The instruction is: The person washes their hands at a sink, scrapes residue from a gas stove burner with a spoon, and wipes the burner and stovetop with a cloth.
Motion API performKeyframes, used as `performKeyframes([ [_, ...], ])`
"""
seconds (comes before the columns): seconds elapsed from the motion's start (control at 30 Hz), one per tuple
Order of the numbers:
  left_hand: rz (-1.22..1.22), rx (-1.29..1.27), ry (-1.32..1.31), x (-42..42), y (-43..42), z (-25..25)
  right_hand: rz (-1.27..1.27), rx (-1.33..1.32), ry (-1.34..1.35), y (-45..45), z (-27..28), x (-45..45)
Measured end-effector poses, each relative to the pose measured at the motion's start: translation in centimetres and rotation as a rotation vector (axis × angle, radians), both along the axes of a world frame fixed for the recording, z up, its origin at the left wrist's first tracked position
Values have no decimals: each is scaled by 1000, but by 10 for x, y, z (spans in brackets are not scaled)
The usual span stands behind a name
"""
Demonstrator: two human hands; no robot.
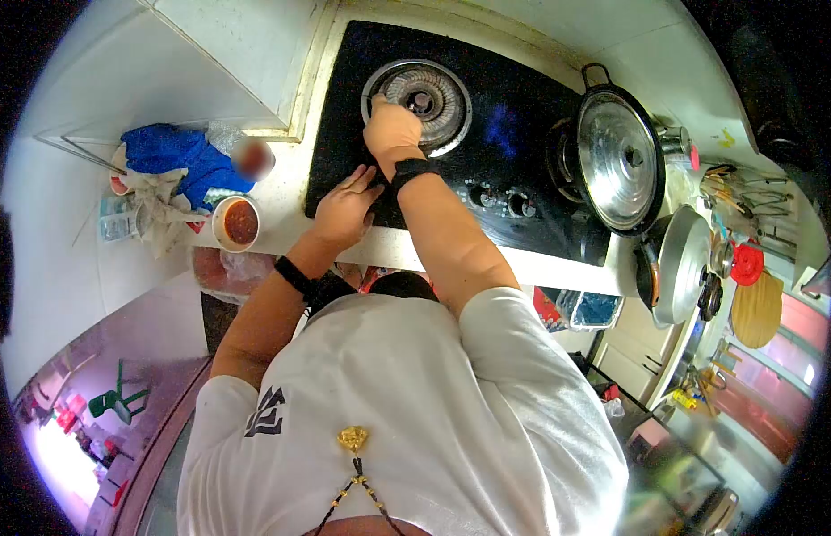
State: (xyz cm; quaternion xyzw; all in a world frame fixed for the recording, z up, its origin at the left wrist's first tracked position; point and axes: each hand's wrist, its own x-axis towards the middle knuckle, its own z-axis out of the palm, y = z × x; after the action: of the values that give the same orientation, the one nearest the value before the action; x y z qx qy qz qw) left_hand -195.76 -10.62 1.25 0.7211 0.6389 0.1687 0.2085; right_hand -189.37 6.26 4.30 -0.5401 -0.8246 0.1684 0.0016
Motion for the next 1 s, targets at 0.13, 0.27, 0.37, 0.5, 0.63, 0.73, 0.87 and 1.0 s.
performKeyframes([
  [0.13, -12, 18, 10, -2, -1, -7, -148, -16, 91, -11, -4, -3],
  [0.27, -17, 130, -51, -5, -1, -15, -257, -14, 152, -24, -9, -4],
  [0.37, -33, 130, -65, -10, -1, -11, -248, 21, 137, -23, -9, -8],
  [0.5, -65, 135, -93, -13, -3, -7, -193, 32, 83, -21, -11, -2],
  [0.63, -95, 145, -55, -15, -1, -7, -118, 43, 58, -29, -13, 17],
  [0.73, -134, 59, -7, -18, -2, -6, -40, 43, 64, -29, -9, 40],
  [0.87, -149, 48, -24, -20, -2, -2, 98, -13, 51, -14, -7, 68],
  [1.0, -135, 47, -17, -19, -2, -4, 230, -120, 9, 5, 1, 88],
])
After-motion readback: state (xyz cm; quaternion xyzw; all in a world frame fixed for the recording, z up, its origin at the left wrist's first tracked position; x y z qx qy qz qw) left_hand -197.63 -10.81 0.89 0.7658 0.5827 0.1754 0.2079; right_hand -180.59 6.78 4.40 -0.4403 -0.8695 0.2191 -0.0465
